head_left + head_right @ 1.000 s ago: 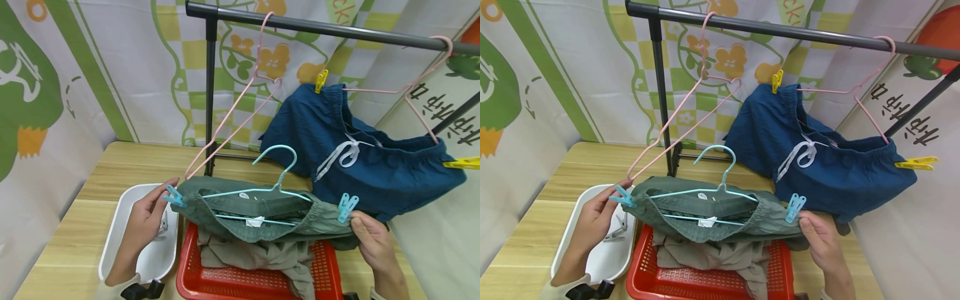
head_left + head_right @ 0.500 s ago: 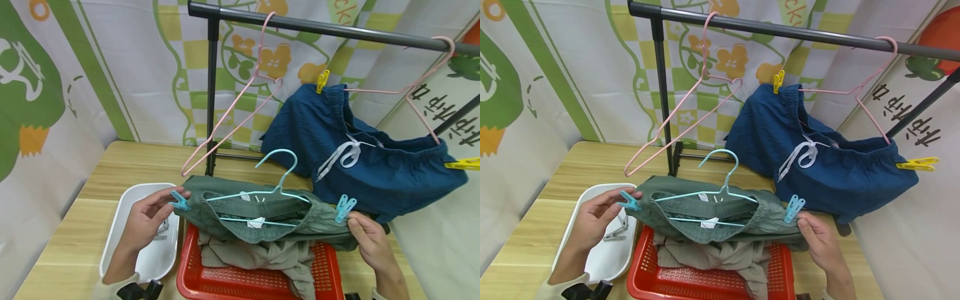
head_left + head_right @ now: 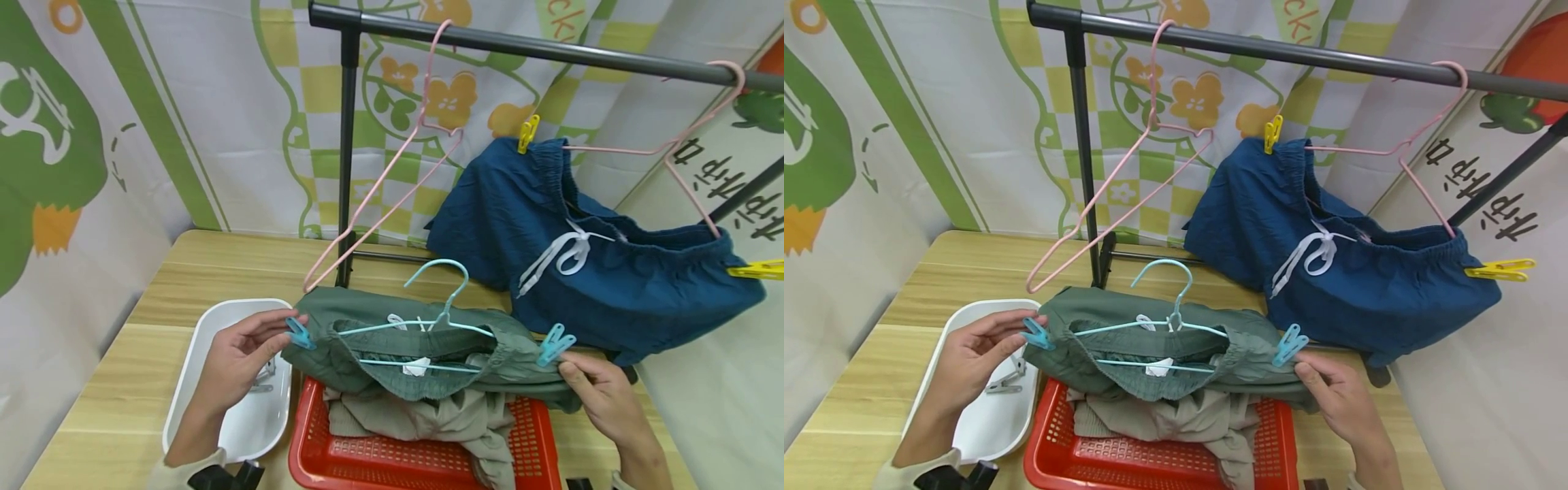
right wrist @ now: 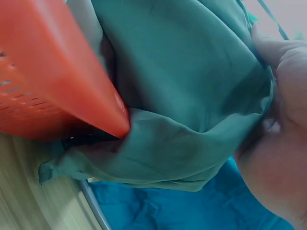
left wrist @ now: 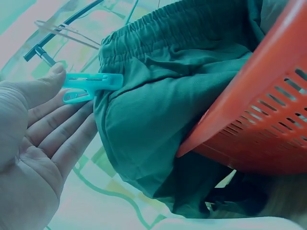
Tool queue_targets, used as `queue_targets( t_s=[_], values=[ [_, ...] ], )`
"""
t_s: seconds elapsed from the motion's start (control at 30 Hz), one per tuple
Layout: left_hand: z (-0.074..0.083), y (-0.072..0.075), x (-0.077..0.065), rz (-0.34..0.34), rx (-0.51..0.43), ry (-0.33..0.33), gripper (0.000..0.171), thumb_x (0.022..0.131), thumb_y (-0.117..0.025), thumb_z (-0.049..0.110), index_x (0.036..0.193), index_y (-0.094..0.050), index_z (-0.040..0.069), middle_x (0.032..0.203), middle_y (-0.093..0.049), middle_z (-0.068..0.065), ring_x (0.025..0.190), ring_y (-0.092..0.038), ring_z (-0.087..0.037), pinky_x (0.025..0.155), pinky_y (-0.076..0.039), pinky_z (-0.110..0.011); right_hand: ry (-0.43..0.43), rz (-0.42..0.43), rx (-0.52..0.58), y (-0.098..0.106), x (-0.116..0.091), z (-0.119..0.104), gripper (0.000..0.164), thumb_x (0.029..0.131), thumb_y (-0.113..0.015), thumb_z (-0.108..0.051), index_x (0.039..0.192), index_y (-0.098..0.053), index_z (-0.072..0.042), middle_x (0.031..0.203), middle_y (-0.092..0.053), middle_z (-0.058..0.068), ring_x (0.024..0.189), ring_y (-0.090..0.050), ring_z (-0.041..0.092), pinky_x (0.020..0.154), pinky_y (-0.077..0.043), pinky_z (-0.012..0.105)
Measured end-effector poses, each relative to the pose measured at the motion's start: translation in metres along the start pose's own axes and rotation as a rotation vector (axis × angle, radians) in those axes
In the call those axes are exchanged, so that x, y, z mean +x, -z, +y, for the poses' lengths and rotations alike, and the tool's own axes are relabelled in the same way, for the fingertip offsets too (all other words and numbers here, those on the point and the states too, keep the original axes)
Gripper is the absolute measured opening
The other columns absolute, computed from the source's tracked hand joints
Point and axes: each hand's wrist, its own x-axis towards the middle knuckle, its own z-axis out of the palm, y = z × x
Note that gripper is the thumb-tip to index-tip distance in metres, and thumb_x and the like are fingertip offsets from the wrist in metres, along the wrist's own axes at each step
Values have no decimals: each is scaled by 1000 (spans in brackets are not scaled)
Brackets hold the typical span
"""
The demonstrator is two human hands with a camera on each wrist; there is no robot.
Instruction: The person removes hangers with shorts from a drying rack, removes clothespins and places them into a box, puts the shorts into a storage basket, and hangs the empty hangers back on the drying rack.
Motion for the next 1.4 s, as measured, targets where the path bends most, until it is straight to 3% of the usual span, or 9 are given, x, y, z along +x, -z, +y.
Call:
queue_targets(
  t_s=[0.43, 0.57, 0.63, 0.7, 0.8, 0.9, 0.97, 1.1, 1.4],
  values=[
    [-3, 0, -1, -28, 85, 24, 27, 92, -65, -17, 117, -70, -6, 112, -74, -20, 104, -73, -23, 88, -57, -31, -25, -76, -3, -1, 0, 6, 32, 96, -55, 18, 117, -74, 3, 118, -69, -15, 106, -63, -4, 89, -46, 9],
    [-3, -2, 0, 3, 127, 7, 26, 92, -66, -16, 113, -73, -3, 108, -75, -18, 83, -71, -13, 65, -52, -17, -19, -70, 0, -2, 0, 8, 32, 95, -56, 19, 117, -74, 4, 118, -69, -15, 106, -63, -4, 90, -46, 9],
    [-2, -3, -1, 25, 148, -5, 25, 91, -67, -17, 111, -74, -2, 106, -76, -17, 65, -60, -8, 49, -39, -20, -20, -73, 6, -2, 0, 8, 31, 96, -56, 19, 117, -74, 5, 118, -69, -15, 107, -63, -4, 90, -46, 10],
    [-1, -4, -1, 47, 161, -13, 25, 90, -68, -17, 108, -75, -2, 104, -76, -17, 58, -50, -7, 44, -31, -26, -19, -75, 11, -3, 0, 8, 31, 96, -56, 19, 117, -74, 6, 118, -70, -14, 107, -63, -4, 90, -46, 10],
    [-1, -4, -1, 80, 182, -16, 24, 89, -69, -16, 106, -76, -1, 102, -76, -16, 63, -59, -7, 48, -38, -21, -19, -78, 14, -3, 1, 8, 31, 96, -55, 19, 117, -73, 6, 118, -70, -14, 107, -63, -4, 90, -46, 10],
    [-1, -3, -1, 103, 172, -18, 23, 89, -70, -17, 105, -77, -3, 102, -76, -16, 85, -74, -14, 65, -52, -18, -15, -76, 7, -3, 2, 8, 31, 96, -56, 19, 117, -74, 5, 118, -69, -15, 107, -63, -4, 90, -46, 9],
    [-2, -1, -2, 115, 137, -36, 23, 89, -68, -19, 106, -75, -6, 102, -76, -19, 96, -75, -19, 74, -55, -19, -12, -80, 9, -3, 2, 8, 31, 96, -55, 19, 117, -74, 5, 118, -70, -14, 107, -63, -4, 90, -46, 10],
    [-1, 6, -5, 136, 103, -61, 24, 88, -67, -22, 108, -73, -11, 104, -74, -24, 99, -74, -21, 82, -56, -22, 5, -95, 16, -3, 3, 8, 33, 96, -55, 20, 117, -74, 4, 118, -70, -14, 107, -63, -3, 90, -47, 10],
    [6, 30, -13, 200, 340, 41, 31, 88, -72, -16, 117, -72, -6, 114, -73, -20, 104, -72, -13, 85, -56, -26, 16, -113, 18, -3, 6, 7, 33, 96, -55, 20, 117, -74, 3, 118, -69, -14, 107, -63, -3, 90, -47, 10]
  ],
)
